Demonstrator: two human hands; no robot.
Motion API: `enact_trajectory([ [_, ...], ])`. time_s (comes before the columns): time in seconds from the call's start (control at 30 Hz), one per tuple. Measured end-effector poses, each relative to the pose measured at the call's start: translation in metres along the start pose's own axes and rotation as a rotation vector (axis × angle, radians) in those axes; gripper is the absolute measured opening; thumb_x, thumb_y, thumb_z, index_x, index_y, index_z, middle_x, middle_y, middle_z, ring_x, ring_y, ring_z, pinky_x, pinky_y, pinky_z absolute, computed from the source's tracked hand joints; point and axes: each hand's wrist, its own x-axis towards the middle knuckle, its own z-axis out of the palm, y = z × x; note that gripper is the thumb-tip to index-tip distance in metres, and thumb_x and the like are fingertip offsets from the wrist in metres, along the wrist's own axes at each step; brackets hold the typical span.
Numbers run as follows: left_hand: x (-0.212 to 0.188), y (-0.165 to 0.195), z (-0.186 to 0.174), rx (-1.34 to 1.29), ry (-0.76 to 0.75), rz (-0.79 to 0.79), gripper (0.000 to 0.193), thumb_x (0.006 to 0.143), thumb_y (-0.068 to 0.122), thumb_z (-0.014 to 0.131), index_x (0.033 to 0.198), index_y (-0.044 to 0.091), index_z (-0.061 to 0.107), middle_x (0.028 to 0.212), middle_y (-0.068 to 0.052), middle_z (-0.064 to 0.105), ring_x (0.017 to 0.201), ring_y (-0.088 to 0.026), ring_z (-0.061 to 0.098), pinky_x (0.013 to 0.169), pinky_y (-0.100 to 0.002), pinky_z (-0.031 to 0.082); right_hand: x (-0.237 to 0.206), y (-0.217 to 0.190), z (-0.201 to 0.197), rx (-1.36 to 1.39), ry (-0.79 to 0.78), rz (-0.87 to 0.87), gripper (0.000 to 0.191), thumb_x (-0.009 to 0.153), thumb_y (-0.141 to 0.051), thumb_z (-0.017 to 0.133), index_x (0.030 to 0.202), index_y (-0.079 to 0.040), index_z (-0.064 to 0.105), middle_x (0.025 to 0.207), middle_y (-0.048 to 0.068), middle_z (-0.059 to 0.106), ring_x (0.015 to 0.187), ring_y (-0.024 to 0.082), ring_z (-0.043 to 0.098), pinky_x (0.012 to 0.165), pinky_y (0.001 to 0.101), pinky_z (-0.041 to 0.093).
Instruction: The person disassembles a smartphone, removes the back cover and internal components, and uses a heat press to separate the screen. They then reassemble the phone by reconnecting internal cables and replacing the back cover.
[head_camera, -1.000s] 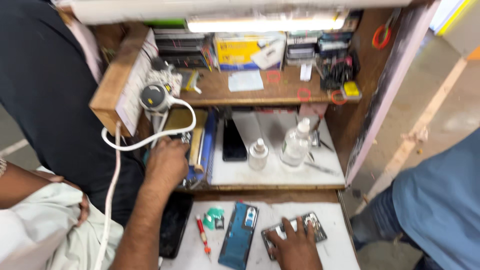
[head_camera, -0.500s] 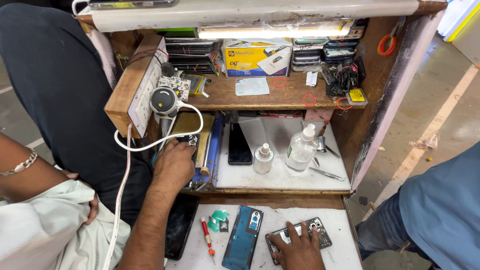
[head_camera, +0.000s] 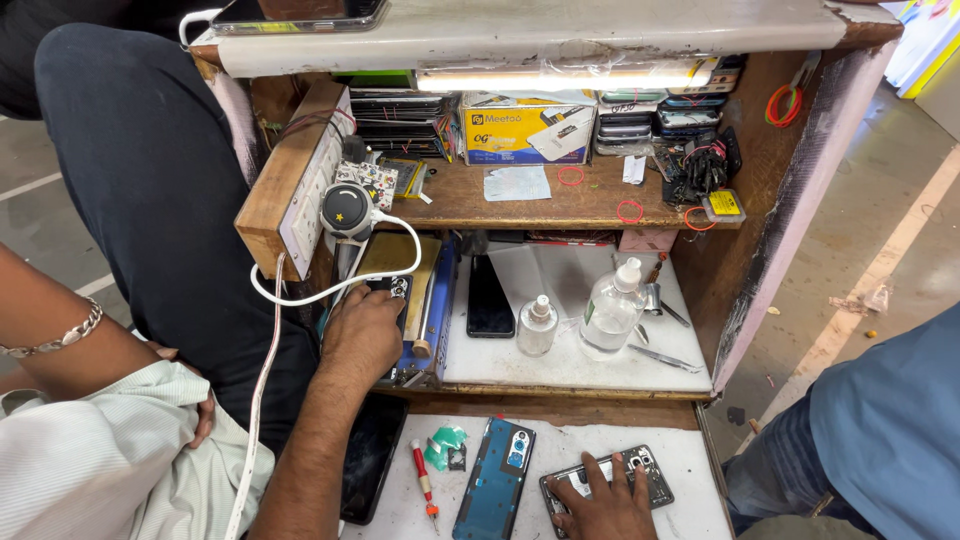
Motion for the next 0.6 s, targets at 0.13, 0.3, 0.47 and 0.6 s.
enact_trajectory([
  [0.13, -0.003, -0.002, -0.003, 0.008, -0.014, -0.01, 0.042, 0.089, 0.003, 0.06, 0.128, 0.013, 0.07, 0.141, -0.006, 0.061, 0.141, -0.03, 0.045, 0.12, -0.045, 0.034, -0.012, -0.005, -0.006, 0.05, -0.004, 0.018, 0.055, 0.102, -0.061, 0.047, 0.155, -0.056, 0.032, 0.17, 0.009, 0.013, 0.159, 0.044, 0.004, 0.125, 0.0705, -0.002],
  [0.3, -0.007, -0.005, -0.006, 0.005, 0.019, 0.01, 0.043, 0.087, 0.003, 0.06, 0.128, 0.013, 0.07, 0.141, -0.006, 0.062, 0.14, -0.03, 0.046, 0.119, -0.045, 0.034, -0.023, -0.013, -0.01, 0.051, 0.01, 0.031, 0.053, 0.103, -0.059, 0.049, 0.153, -0.055, 0.035, 0.17, 0.01, 0.016, 0.159, 0.043, 0.005, 0.125, 0.0697, -0.001],
  [0.47, -0.008, -0.01, 0.003, -0.037, 0.081, 0.025, 0.043, 0.083, 0.002, 0.062, 0.123, 0.011, 0.072, 0.137, -0.007, 0.063, 0.137, -0.032, 0.048, 0.115, -0.046, 0.036, -0.019, -0.014, 0.001, 0.062, 0.073, 0.022, 0.05, 0.102, -0.058, 0.052, 0.15, -0.052, 0.041, 0.168, 0.011, 0.02, 0.157, 0.045, 0.01, 0.125, 0.0687, 0.003],
  [0.6, -0.007, -0.018, 0.017, -0.05, 0.235, 0.144, 0.038, 0.079, 0.003, 0.063, 0.114, 0.009, 0.077, 0.125, -0.009, 0.071, 0.127, -0.035, 0.056, 0.109, -0.047, 0.045, -0.013, -0.011, 0.018, 0.094, 0.275, -0.034, 0.058, 0.096, -0.054, 0.059, 0.152, -0.054, 0.042, 0.167, 0.011, 0.026, 0.151, 0.044, 0.016, 0.12, 0.0696, 0.008],
])
